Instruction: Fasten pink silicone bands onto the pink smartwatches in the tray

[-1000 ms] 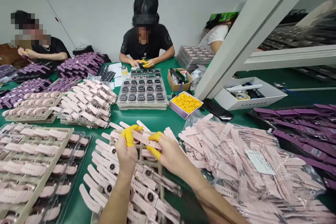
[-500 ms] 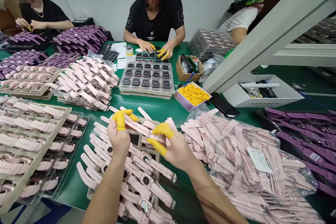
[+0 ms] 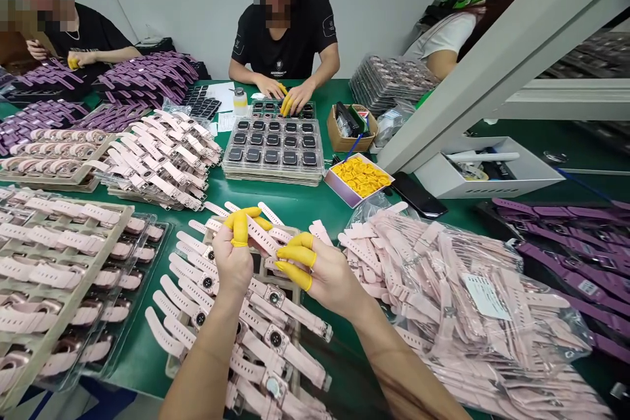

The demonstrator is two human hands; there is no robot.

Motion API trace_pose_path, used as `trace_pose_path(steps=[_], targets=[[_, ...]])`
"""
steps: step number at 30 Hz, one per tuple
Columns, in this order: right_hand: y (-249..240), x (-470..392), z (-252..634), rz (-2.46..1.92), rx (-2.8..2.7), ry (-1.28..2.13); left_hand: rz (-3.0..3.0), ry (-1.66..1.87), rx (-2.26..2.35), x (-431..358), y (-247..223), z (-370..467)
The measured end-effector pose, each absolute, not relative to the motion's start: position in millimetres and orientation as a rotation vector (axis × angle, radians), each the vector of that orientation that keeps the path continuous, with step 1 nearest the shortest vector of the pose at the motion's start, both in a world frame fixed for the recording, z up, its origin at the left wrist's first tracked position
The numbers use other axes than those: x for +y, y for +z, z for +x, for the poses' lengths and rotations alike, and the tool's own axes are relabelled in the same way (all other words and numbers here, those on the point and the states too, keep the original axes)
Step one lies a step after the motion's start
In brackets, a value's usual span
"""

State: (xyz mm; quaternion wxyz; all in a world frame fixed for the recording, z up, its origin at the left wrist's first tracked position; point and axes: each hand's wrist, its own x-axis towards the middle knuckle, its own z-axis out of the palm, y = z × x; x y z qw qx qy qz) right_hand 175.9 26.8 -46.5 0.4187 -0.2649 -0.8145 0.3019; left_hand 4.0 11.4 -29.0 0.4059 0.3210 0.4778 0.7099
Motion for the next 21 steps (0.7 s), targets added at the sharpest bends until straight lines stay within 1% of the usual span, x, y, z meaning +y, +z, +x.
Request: trace_pose_path(steps=[2,4,7,9,11,16,18,21], targets=[[-47,27,176,-0.669,-2.019,0.778,0.905,1.727,1.139,9,-27,1],[-47,28,174,-0.700,-1.937,0.839,1.062,1.575,1.028,7,-25,-1],[-46,29,172,-0.761,-1.690,1.014,1.306,1.239,0.951,2,-21,4],[-46,30,171,-0.767,-1.517,1.147,1.382,1.141,0.980,1,-19,12],[-46,31,169,-0.764,-1.405,1.200,1.420,1.177,1.017,1,-19,20],[-50,31,163,-0.898,-1.245,1.027,1.328,1.338,1.151,3,-25,22],[-52,31,165,-0.911,-1.259,1.071,1.232,1.383,1.047,4,-29,17],[-55,33,169,-0.874,-1.453,1.204,1.087,1.427,0.826,6,-31,10]])
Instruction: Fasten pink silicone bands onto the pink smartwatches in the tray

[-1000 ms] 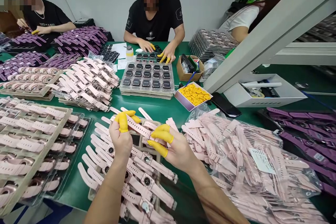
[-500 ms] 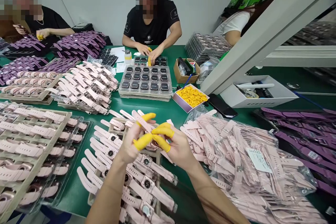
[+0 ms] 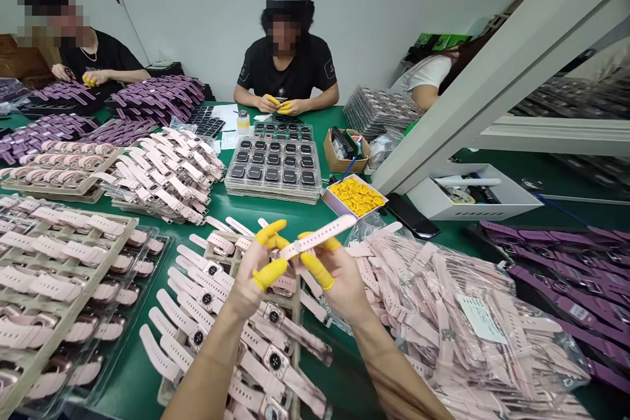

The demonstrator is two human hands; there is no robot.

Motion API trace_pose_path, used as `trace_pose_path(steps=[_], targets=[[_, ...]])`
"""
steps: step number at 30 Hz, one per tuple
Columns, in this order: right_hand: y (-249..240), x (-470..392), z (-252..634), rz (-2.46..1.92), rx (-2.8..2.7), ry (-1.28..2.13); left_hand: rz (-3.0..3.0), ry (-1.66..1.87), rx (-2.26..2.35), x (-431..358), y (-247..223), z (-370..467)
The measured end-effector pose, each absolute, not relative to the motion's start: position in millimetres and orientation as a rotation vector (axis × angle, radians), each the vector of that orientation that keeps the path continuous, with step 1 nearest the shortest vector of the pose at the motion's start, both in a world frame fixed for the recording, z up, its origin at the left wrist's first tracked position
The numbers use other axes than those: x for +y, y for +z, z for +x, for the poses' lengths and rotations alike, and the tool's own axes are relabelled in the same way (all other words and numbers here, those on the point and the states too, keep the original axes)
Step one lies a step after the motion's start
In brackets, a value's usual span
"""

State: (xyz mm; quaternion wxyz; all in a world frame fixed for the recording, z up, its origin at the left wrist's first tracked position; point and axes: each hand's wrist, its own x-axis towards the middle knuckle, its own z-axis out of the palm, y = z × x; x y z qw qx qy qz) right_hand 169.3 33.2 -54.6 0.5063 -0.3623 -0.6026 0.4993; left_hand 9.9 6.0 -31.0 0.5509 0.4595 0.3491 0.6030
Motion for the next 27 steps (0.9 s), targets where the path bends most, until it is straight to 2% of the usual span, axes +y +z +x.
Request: trace_pose_path(steps=[4,10,17,27], targets=[[-57,34,169,-0.773,-1.580,1.310,0.940,1.443,0.787,7,-26,8],[-61,36,159,-0.712,-1.401,1.307,0.808,1.499,0.675,6,-17,8],[-62,38,165,-0.711,-1.439,1.443,0.890,1.412,0.728,6,-26,2],[-70,39,163,-0.701,-1.527,1.416,0.855,1.469,0.738,7,-26,-6]])
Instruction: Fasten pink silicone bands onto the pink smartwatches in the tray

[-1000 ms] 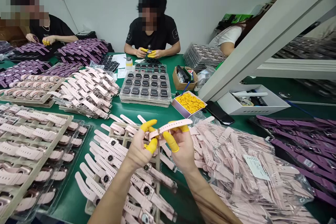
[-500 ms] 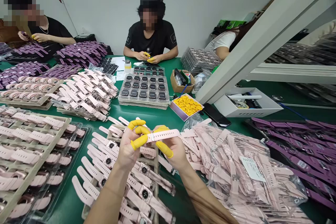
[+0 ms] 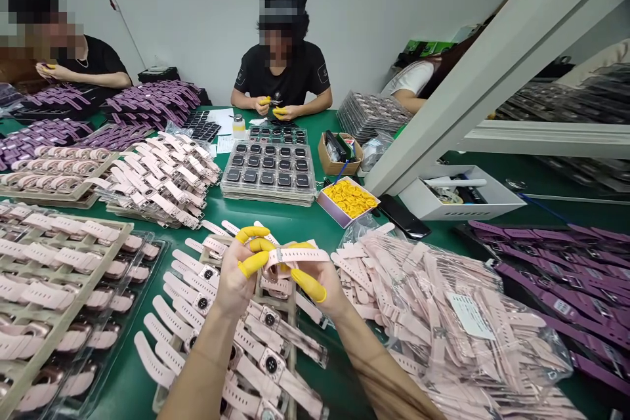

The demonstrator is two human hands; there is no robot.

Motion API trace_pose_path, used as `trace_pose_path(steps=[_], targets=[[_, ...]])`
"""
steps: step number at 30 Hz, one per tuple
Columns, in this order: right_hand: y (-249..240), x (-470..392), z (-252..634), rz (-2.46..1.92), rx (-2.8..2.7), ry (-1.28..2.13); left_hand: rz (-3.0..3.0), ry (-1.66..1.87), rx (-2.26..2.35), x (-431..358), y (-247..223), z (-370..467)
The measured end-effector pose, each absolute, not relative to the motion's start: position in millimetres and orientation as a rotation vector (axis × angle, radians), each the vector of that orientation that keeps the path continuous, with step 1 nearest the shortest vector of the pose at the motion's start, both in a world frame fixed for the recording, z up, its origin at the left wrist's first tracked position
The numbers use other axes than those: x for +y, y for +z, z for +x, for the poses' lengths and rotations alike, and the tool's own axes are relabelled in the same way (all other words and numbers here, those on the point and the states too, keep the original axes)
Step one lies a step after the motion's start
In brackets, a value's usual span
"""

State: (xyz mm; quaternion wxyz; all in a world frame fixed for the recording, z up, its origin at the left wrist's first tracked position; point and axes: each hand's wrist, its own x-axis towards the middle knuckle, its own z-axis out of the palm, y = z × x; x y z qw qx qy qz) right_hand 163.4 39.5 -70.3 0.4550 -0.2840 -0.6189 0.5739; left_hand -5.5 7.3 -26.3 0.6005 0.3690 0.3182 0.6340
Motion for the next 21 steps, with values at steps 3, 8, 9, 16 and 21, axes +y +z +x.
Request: trace_pose_path(steps=[3,8,9,16,21], targets=[[-66,40,169,-0.661,-1.529,1.396,1.043,1.356,0.794,8,-23,-6],[-63,43,176,-0.624,-1.618,1.340,1.111,1.307,0.887,6,-22,-2],[-64,44,177,-0.629,-1.629,1.321,1.066,1.350,0.882,6,-22,-2],[-69,47,178,-0.610,-1.607,1.302,0.968,1.491,0.930,8,-31,-7],[-72,51,181,-0.661,-1.602,1.254,1.088,1.348,0.959,12,-33,-9]])
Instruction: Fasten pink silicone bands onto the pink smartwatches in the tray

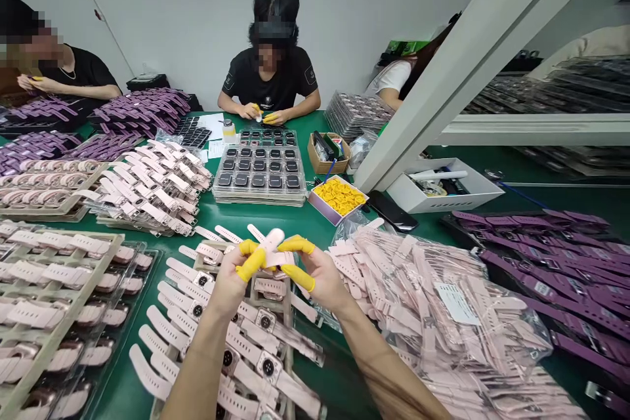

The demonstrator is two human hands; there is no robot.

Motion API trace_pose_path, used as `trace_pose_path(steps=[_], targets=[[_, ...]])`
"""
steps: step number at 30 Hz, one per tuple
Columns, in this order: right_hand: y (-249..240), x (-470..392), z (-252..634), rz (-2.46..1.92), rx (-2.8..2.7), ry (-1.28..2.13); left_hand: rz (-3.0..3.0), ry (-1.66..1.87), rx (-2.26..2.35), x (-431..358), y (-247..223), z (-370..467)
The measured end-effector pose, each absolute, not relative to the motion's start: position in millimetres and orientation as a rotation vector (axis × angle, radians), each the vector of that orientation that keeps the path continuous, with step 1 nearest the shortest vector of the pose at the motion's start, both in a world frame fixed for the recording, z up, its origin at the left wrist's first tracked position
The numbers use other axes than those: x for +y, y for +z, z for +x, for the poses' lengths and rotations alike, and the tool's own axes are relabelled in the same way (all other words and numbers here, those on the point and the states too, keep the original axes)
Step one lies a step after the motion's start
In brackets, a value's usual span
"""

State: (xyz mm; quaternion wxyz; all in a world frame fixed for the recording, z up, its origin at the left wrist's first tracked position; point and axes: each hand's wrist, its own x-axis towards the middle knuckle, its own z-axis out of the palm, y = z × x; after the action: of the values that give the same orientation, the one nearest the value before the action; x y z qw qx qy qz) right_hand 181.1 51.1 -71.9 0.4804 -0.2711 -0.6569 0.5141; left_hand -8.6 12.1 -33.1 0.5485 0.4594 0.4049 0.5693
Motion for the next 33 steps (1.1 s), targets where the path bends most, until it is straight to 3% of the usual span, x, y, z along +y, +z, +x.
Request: trace_pose_path(steps=[22,33], targets=[[-59,49,183,-0.560,-1.829,1.027,1.202,1.078,1.009,11,-26,-12],[-69,55,181,-0.648,-1.685,1.165,1.211,1.071,1.135,12,-27,-3]])
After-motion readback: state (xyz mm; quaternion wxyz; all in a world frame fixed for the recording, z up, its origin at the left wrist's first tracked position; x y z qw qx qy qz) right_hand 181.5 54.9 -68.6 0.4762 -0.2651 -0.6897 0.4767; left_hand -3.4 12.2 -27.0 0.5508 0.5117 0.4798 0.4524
